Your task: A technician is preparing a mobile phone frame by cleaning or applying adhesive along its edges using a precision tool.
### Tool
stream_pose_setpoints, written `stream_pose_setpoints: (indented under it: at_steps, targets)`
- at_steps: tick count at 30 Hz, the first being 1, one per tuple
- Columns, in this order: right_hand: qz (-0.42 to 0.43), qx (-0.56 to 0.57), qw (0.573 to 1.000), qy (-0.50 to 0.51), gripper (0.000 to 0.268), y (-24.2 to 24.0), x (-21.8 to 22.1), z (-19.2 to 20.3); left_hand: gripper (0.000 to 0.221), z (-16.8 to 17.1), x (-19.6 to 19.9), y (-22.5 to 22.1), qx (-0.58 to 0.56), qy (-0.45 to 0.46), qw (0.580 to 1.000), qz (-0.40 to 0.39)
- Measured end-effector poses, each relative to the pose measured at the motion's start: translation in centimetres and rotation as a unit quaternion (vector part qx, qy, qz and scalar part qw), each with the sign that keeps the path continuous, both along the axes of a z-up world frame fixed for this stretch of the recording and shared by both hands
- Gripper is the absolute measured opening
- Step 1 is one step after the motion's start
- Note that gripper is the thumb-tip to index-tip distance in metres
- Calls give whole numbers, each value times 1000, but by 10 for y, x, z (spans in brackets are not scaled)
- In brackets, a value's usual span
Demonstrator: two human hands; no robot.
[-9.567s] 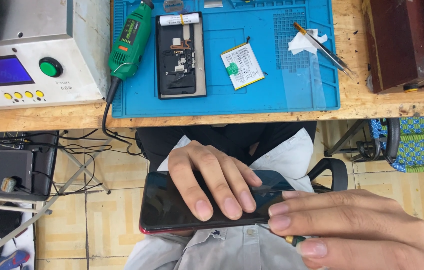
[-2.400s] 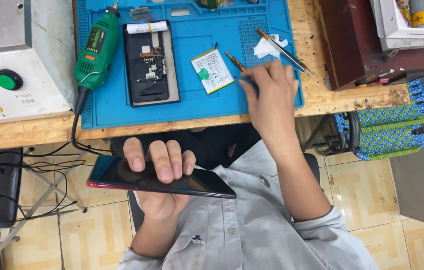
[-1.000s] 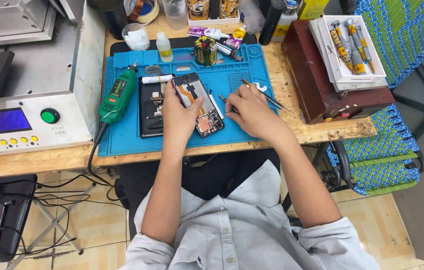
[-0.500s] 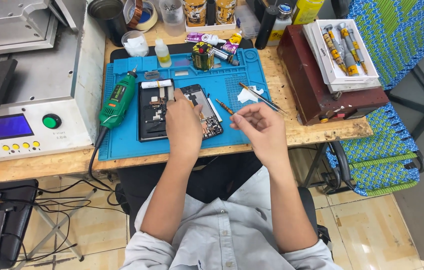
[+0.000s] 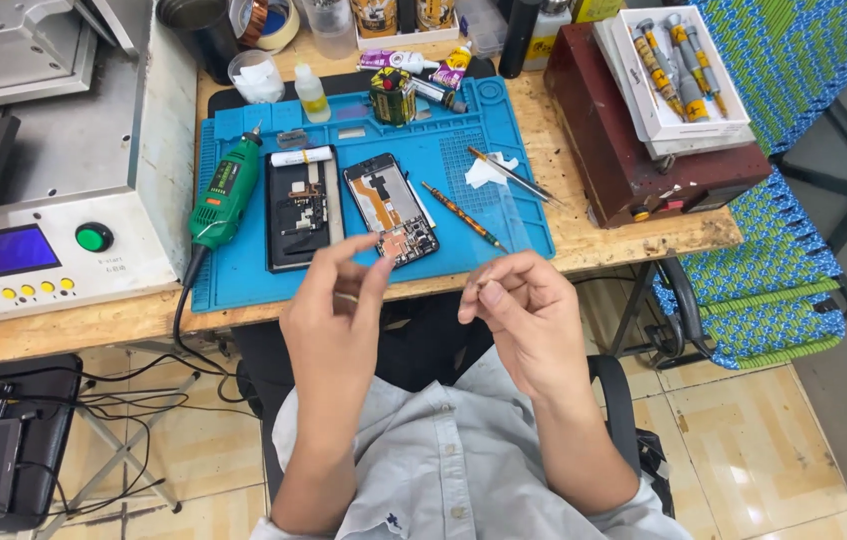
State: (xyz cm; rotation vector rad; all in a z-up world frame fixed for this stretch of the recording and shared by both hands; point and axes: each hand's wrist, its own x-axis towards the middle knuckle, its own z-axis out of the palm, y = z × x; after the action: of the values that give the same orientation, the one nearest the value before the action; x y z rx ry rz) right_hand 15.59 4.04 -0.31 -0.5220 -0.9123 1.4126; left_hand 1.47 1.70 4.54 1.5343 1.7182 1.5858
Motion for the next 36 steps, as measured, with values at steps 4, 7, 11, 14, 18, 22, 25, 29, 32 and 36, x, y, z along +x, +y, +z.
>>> stream_pose_setpoints:
  at_steps: [4, 7, 11, 14, 18, 22, 25, 29, 32, 36]
  targets:
    - [46, 16, 998, 42, 5, -21, -5, 16, 14, -5, 11, -28, 43, -49, 997, -45]
    - [115, 12, 991, 66, 8, -37, -9, 32, 17, 0, 14, -40, 119, -37, 979, -159]
    - [148, -11, 987, 56, 11, -51, -8, 35, 12, -5, 13, -41, 238, -31, 949, -207]
    - [150, -13, 987, 54, 11, -54, -7, 38, 11, -4, 11, -42, 266, -43, 933, -240]
    - [128, 6, 991, 25, 12, -56, -8, 42, 9, -5, 5, -46, 248, 0, 934, -258]
    - [120, 10, 993, 7, 13, -58, -9, 42, 10, -7, 7, -46, 266, -7, 933, -241]
    - [113, 18, 993, 1, 10, -58, -9, 41, 11, -7, 7, -44, 272, -4, 932, -239]
    - [107, 23, 994, 2, 10, -57, -10, 39, 8, -6, 8, -41, 285, -6, 927, -245]
    - [100, 26, 995, 3, 10, -57, -10, 39, 6, -9, 8, -39, 283, -11, 926, -251]
    - [85, 40, 995, -16, 6, -56, -9, 37, 6, -11, 10, -37, 288, -23, 925, -247]
